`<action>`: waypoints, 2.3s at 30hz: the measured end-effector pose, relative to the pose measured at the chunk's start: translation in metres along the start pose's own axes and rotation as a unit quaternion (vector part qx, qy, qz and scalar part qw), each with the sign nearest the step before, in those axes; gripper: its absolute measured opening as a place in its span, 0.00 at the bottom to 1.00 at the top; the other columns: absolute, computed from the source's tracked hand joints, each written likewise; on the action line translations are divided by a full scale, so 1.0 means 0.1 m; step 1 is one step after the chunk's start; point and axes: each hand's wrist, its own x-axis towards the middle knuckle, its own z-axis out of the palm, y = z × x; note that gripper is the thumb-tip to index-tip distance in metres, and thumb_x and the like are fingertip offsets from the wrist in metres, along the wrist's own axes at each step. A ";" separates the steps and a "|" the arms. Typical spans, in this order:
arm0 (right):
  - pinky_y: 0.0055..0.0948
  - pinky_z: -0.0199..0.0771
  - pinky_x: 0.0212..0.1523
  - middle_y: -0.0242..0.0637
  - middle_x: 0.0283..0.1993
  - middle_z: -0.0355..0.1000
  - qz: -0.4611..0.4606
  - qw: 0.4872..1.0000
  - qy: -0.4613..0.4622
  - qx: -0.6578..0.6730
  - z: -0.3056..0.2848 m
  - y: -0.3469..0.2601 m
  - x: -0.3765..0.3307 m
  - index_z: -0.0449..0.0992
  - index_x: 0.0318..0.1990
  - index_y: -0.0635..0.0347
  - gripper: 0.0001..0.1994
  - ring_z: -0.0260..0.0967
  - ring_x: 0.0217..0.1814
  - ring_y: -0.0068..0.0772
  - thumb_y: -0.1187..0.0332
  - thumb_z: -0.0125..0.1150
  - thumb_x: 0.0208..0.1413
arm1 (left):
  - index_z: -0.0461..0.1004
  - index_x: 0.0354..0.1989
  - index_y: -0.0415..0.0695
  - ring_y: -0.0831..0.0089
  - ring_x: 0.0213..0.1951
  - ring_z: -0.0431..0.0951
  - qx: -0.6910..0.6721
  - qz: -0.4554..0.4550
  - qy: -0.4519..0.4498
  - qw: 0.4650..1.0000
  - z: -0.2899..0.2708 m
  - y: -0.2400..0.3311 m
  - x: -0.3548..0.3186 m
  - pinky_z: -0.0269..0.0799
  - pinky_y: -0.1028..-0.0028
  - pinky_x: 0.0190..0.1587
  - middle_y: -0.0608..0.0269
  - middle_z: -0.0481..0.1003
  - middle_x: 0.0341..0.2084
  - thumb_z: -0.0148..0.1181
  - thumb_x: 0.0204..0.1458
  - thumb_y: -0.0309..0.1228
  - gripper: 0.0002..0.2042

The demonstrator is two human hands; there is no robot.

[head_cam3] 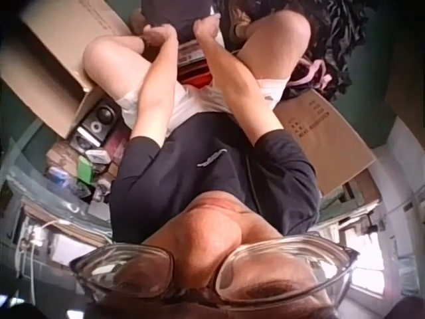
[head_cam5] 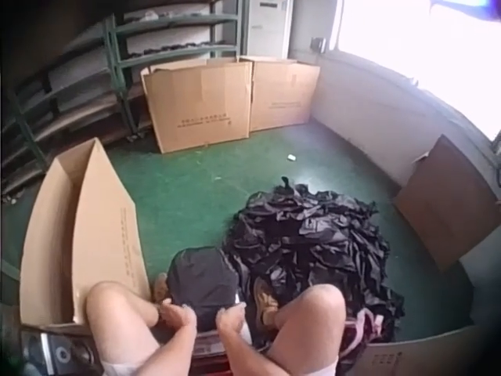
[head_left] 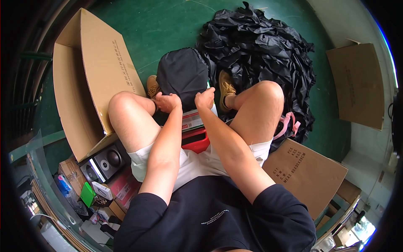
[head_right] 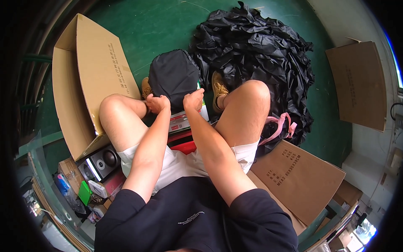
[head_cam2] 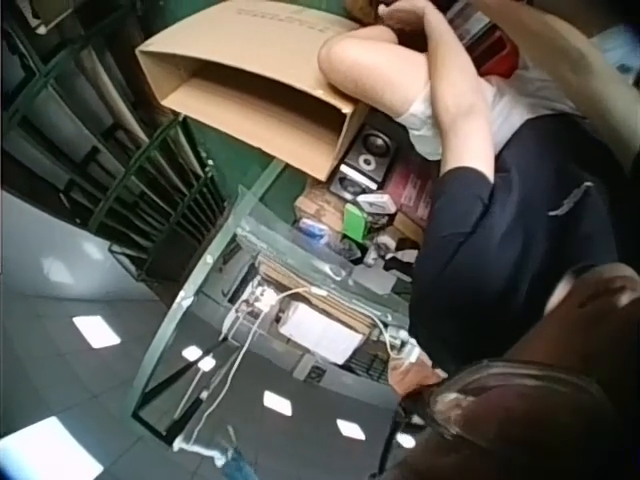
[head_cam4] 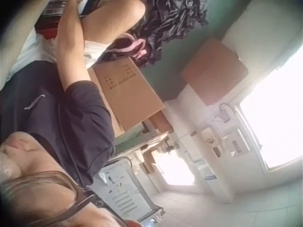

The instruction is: Inspecting black fabric covers or bags in a warehouse setting.

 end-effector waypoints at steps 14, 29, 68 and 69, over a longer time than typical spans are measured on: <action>0.32 0.74 0.33 0.40 0.27 0.75 -0.299 0.875 -0.165 0.341 -0.83 -1.37 -0.02 0.75 0.31 0.65 0.06 0.74 0.29 0.32 0.72 0.62 0.45 | 0.55 0.63 0.44 0.47 0.68 0.52 0.288 0.392 -0.186 0.854 0.04 0.09 -0.31 0.63 0.47 0.60 0.44 0.47 0.68 0.62 0.50 0.49 0.37; 0.19 0.63 0.19 0.37 0.27 0.73 -0.058 0.835 0.098 0.539 -3.19 1.56 1.50 0.75 0.35 0.64 0.04 0.67 0.21 0.22 0.73 0.59 0.54 | 0.38 0.71 0.37 0.40 0.70 0.45 0.473 0.405 -0.258 0.739 -0.06 0.33 -0.59 0.59 0.60 0.66 0.30 0.39 0.69 0.75 0.35 0.49 0.61; 0.51 0.67 0.55 0.58 0.48 0.73 -0.188 0.958 0.198 -0.086 -2.35 1.94 2.12 0.70 0.50 0.61 0.18 0.69 0.54 0.61 0.62 0.50 0.55 | 0.73 0.54 0.48 0.53 0.41 0.81 0.344 0.511 -0.195 0.763 -0.05 0.11 -0.10 0.79 0.61 0.43 0.43 0.71 0.55 0.48 0.54 0.26 0.18; 0.52 0.67 0.54 0.63 0.45 0.73 -0.103 0.980 0.168 -0.015 -2.44 1.81 2.11 0.67 0.49 0.63 0.18 0.69 0.51 0.66 0.61 0.49 0.55 | 0.73 0.54 0.48 0.53 0.42 0.81 0.371 0.491 -0.219 0.757 -0.08 0.14 -0.10 0.79 0.61 0.43 0.42 0.71 0.55 0.48 0.55 0.26 0.18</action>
